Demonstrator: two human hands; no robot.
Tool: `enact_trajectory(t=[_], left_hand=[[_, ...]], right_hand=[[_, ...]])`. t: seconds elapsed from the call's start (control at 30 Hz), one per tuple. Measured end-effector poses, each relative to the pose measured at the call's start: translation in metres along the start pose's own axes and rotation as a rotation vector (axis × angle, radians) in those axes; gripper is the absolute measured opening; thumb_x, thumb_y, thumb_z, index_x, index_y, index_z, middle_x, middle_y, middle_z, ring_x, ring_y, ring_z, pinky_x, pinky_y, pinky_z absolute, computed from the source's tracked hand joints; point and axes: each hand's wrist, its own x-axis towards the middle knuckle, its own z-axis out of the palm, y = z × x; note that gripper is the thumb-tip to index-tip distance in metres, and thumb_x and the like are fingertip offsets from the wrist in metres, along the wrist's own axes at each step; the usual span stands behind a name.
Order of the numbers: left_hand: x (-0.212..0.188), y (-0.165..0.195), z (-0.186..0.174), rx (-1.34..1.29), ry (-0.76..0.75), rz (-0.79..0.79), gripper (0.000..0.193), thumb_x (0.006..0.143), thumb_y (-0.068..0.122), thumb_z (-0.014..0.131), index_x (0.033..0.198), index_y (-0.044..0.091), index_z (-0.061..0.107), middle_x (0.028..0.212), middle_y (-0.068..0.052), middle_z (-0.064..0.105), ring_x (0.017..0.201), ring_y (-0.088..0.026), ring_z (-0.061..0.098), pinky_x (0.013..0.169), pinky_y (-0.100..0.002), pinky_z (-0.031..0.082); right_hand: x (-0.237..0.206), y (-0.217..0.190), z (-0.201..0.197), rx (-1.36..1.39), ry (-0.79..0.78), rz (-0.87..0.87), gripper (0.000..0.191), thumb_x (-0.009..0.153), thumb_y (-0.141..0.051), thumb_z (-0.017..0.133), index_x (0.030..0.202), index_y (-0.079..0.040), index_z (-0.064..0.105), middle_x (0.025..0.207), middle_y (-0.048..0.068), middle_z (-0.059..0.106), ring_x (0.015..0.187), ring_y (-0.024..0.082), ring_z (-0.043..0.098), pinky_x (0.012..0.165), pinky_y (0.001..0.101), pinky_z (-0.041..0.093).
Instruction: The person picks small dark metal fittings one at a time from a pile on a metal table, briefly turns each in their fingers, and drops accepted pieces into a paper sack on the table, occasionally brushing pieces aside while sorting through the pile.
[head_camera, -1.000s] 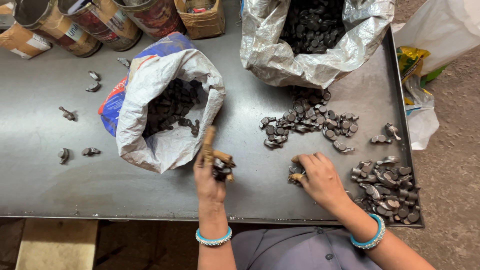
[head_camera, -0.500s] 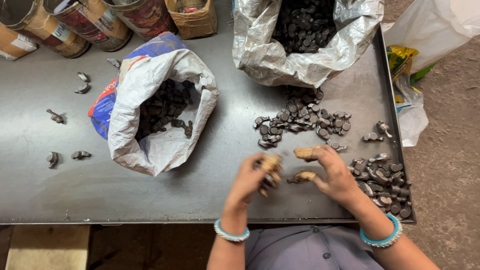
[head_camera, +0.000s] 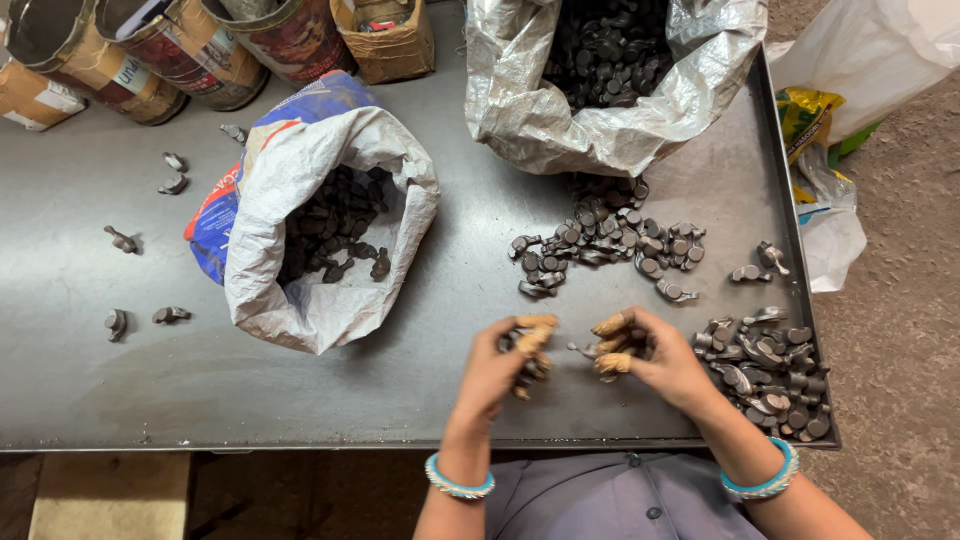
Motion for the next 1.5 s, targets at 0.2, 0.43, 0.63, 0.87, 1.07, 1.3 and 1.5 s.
enact_trajectory(t=[0.2, 0.43, 0.63, 0.87, 1.07, 1.3, 1.5], left_hand=[[0.008, -0.035, 0.027, -0.051, -0.220, -0.162, 0.026, 0.103, 0.026, 0.059, 0.114, 0.005, 0.065, 0.077, -0.003, 0.069, 0.058, -0.008, 0.061, 0.047, -0.024, 0.047], [0.013, -0.041, 0.035, -0.286, -0.344, -0.262, 0.036, 0.105, 0.035, 0.062, 0.119, 0.001, 0.065, 0.087, -0.001, 0.068, 0.069, -0.006, 0.066, 0.055, -0.024, 0.056], [0.011, -0.039, 0.035, -0.344, -0.353, -0.309, 0.039, 0.103, 0.037, 0.064, 0.118, 0.001, 0.064, 0.089, -0.001, 0.069, 0.069, -0.007, 0.068, 0.057, -0.025, 0.058], [0.010, -0.039, 0.030, -0.323, -0.284, -0.306, 0.053, 0.102, 0.054, 0.056, 0.108, 0.003, 0.066, 0.083, -0.003, 0.069, 0.063, -0.009, 0.067, 0.052, -0.024, 0.056], [0.007, -0.024, 0.010, -0.564, -0.193, -0.237, 0.035, 0.099, 0.042, 0.065, 0.103, 0.007, 0.065, 0.084, -0.007, 0.072, 0.066, -0.016, 0.071, 0.050, -0.027, 0.054], [0.009, 0.029, -0.026, -0.391, 0.050, -0.030, 0.059, 0.093, 0.022, 0.073, 0.148, 0.010, 0.058, 0.082, -0.008, 0.074, 0.062, -0.013, 0.072, 0.040, -0.021, 0.044], [0.031, 0.055, -0.024, -0.333, 0.020, -0.072, 0.076, 0.087, 0.015, 0.075, 0.156, 0.015, 0.045, 0.080, -0.006, 0.074, 0.059, -0.012, 0.070, 0.038, -0.023, 0.044]], right_hand=[[-0.009, 0.006, -0.014, 0.423, -0.053, 0.177, 0.034, 0.096, -0.013, 0.070, 0.125, 0.004, 0.066, 0.107, 0.010, 0.074, 0.088, 0.016, 0.066, 0.073, 0.0308, 0.055], [-0.015, 0.020, -0.021, 0.617, 0.044, 0.321, 0.035, 0.095, -0.019, 0.066, 0.119, 0.007, 0.068, 0.102, 0.012, 0.075, 0.086, 0.017, 0.070, 0.075, 0.0318, 0.059], [-0.014, 0.026, -0.026, 0.580, 0.066, 0.293, 0.033, 0.097, -0.019, 0.065, 0.116, 0.008, 0.068, 0.100, 0.012, 0.075, 0.085, 0.017, 0.071, 0.074, 0.0318, 0.059], [-0.012, -0.005, 0.000, 0.202, 0.055, 0.105, 0.029, 0.096, -0.016, 0.066, 0.117, 0.003, 0.072, 0.093, 0.012, 0.079, 0.078, 0.016, 0.072, 0.067, 0.0288, 0.057], [0.008, -0.056, 0.043, -0.635, 0.175, -0.264, 0.025, 0.087, -0.017, 0.078, 0.112, -0.014, 0.077, 0.087, 0.005, 0.075, 0.071, 0.017, 0.069, 0.065, 0.0301, 0.055], [0.062, -0.076, 0.065, -1.010, 0.260, -0.385, 0.055, 0.074, -0.003, 0.077, 0.126, -0.021, 0.072, 0.099, 0.012, 0.057, 0.098, 0.032, 0.059, 0.083, 0.0436, 0.052], [0.062, -0.063, 0.063, -1.101, 0.252, -0.403, 0.046, 0.069, -0.008, 0.082, 0.112, -0.017, 0.073, 0.102, 0.010, 0.058, 0.102, 0.031, 0.059, 0.085, 0.0437, 0.052]])
